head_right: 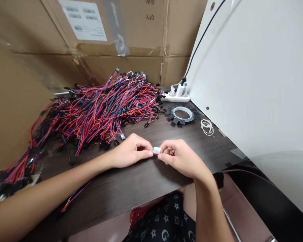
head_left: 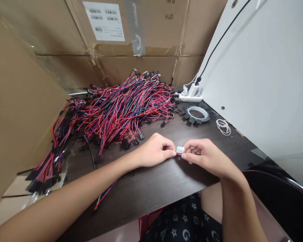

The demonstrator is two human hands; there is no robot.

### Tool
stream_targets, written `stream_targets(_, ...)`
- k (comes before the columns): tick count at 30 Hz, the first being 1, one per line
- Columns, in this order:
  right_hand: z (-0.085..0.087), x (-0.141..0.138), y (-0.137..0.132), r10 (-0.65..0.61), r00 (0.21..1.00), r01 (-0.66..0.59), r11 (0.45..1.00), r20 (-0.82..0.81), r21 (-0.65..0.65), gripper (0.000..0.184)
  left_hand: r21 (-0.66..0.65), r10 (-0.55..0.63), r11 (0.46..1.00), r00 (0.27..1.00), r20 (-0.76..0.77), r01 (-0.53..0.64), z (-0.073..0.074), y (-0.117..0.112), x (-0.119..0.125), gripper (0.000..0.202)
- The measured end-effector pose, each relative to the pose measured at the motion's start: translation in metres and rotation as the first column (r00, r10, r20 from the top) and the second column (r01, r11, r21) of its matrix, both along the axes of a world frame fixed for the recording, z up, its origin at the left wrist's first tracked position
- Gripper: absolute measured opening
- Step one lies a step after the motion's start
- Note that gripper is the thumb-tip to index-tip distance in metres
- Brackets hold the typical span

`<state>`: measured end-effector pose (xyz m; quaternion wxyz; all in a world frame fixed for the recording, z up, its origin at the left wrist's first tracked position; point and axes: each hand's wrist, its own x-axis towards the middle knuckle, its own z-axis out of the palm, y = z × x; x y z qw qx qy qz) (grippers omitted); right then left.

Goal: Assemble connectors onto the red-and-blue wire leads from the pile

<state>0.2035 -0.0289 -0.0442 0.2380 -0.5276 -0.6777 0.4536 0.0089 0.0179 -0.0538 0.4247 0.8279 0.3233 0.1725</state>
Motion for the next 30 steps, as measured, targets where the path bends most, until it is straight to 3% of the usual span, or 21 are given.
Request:
stream_targets(19,-0.004,0.001,0.003,-0.035,0.995,0.03,0.998,-0.098,-0.048,0.017,-0.139,0.022,0.99,0.996,0.086,-0.01,-0.002,0.002,0.0,0.012)
stream_targets(22,-0.004,-0.003,0.01,-0.024,0.997,0.02,0.998,-0.077,-0.056,0.016,-0.079,0.061,0.995,0.993,0.098,-0.054,-0.003,0.004,-0.002,0.013)
stream_targets(25,-0.004,-0.007,0.022,0.021,0.999,-0.022,0.999,-0.043,-0.023,0.015,0.021,0.166,0.985,0.98,0.107,-0.169,-0.005,0.008,-0.004,0.013)
stream_targets(30,-0.002,-0.008,0.057,0.194,0.979,-0.197,0.979,-0.067,-0.052,0.017,0.16,0.248,0.95,0.959,0.134,-0.268,-0.009,0.014,-0.007,0.015)
